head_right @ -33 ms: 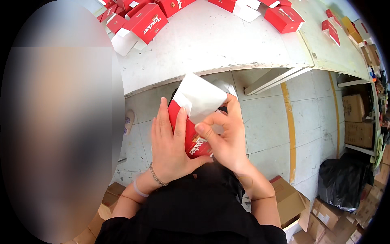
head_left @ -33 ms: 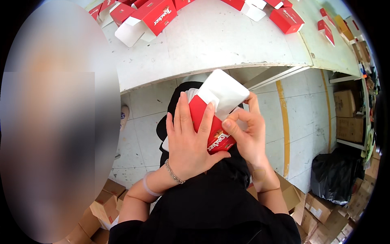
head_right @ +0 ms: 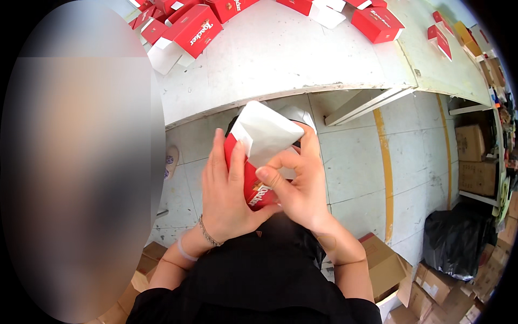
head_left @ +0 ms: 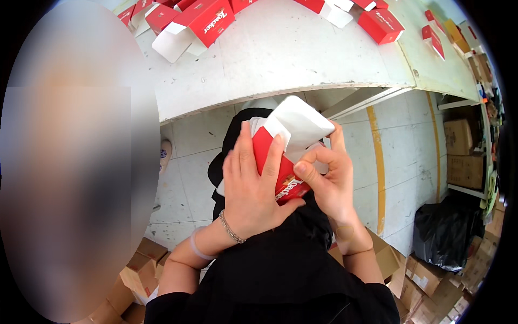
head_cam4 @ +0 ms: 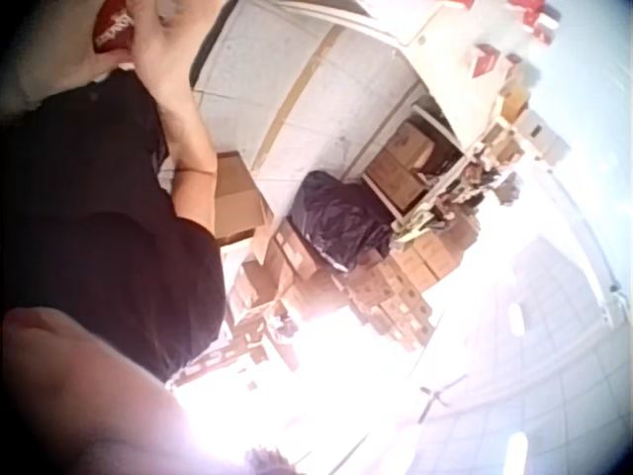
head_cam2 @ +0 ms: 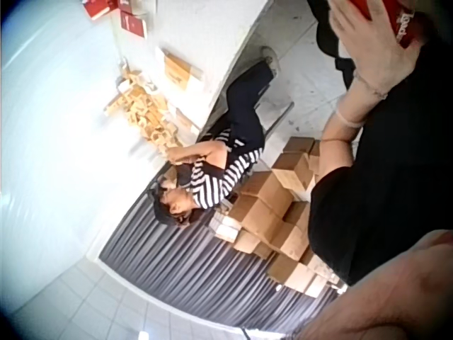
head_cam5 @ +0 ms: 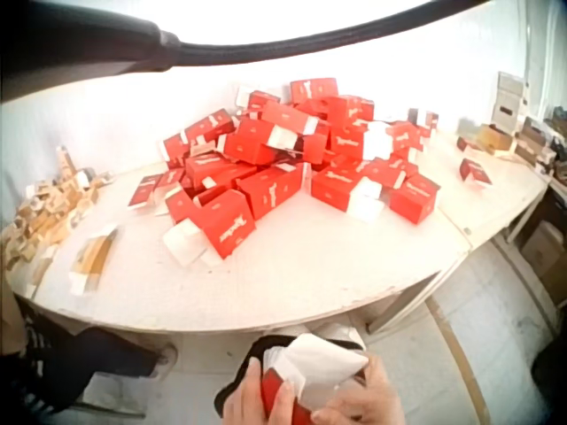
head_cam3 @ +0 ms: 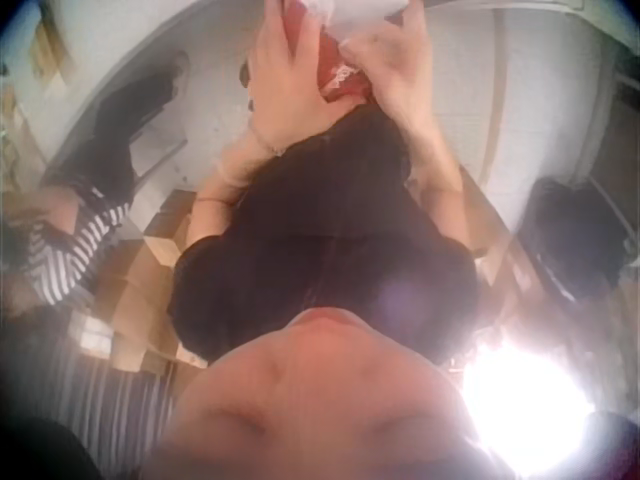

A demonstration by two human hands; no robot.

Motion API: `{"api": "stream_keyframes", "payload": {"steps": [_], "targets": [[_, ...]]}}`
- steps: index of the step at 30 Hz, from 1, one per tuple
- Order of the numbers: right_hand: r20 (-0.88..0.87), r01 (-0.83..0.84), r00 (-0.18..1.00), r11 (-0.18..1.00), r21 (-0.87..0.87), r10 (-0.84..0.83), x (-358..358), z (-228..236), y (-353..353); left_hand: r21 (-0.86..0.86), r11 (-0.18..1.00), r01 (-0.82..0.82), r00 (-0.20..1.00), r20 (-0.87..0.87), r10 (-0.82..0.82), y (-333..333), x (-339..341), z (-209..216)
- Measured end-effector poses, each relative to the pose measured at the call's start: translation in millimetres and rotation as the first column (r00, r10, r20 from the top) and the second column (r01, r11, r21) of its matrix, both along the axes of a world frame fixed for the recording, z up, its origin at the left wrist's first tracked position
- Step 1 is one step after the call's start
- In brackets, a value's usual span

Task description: The person assembles small red and white cardboard boxes by folding the flaps and tucking them into slots. They handle the boxes one at a time, repeatedly picking up flat pieces, folding them into a box shape, and placing the finished units on a pile on the table.

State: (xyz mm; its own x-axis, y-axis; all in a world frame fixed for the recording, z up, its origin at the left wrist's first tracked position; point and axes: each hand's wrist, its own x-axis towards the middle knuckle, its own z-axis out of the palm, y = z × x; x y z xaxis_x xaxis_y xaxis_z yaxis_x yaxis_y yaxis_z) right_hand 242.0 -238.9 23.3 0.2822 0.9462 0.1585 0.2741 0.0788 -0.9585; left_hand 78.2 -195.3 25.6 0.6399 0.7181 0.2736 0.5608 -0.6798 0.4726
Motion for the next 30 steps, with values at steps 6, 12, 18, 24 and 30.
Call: {"api": "stream_keyframes", "payload": {"steps": [6,12,18,24,30], "targets": [[0.188,0.101,0.959,0.878,0.468,-0.211,5,-2,-5,-0.476,0.82,0.317,0.689,0.71,0.146,11,-2,-3],[0.244,0.114,0.937,0.878,0.465,-0.251,-12,-31,-16,-0.65,0.621,0.439,0.808,0.588,0.044,13,-8,-6],[0.044,0.137,0.987,0.957,0.255,-0.154,-7,-44,-36,-0.616,0.66,0.43,0.803,0.595,0.032,12,-5,-25],[-0.755,-0.152,0.64,0.987,0.059,0.144,33,-26,5,-0.393,0.826,0.404,0.862,0.467,-0.2,31,-27,-14],[0.002,-0.219,0.976,0.975,-0.042,0.219,-3,10,5,-0.459,0.869,0.184,0.926,0.378,0.004,27,-32,-16]]}}
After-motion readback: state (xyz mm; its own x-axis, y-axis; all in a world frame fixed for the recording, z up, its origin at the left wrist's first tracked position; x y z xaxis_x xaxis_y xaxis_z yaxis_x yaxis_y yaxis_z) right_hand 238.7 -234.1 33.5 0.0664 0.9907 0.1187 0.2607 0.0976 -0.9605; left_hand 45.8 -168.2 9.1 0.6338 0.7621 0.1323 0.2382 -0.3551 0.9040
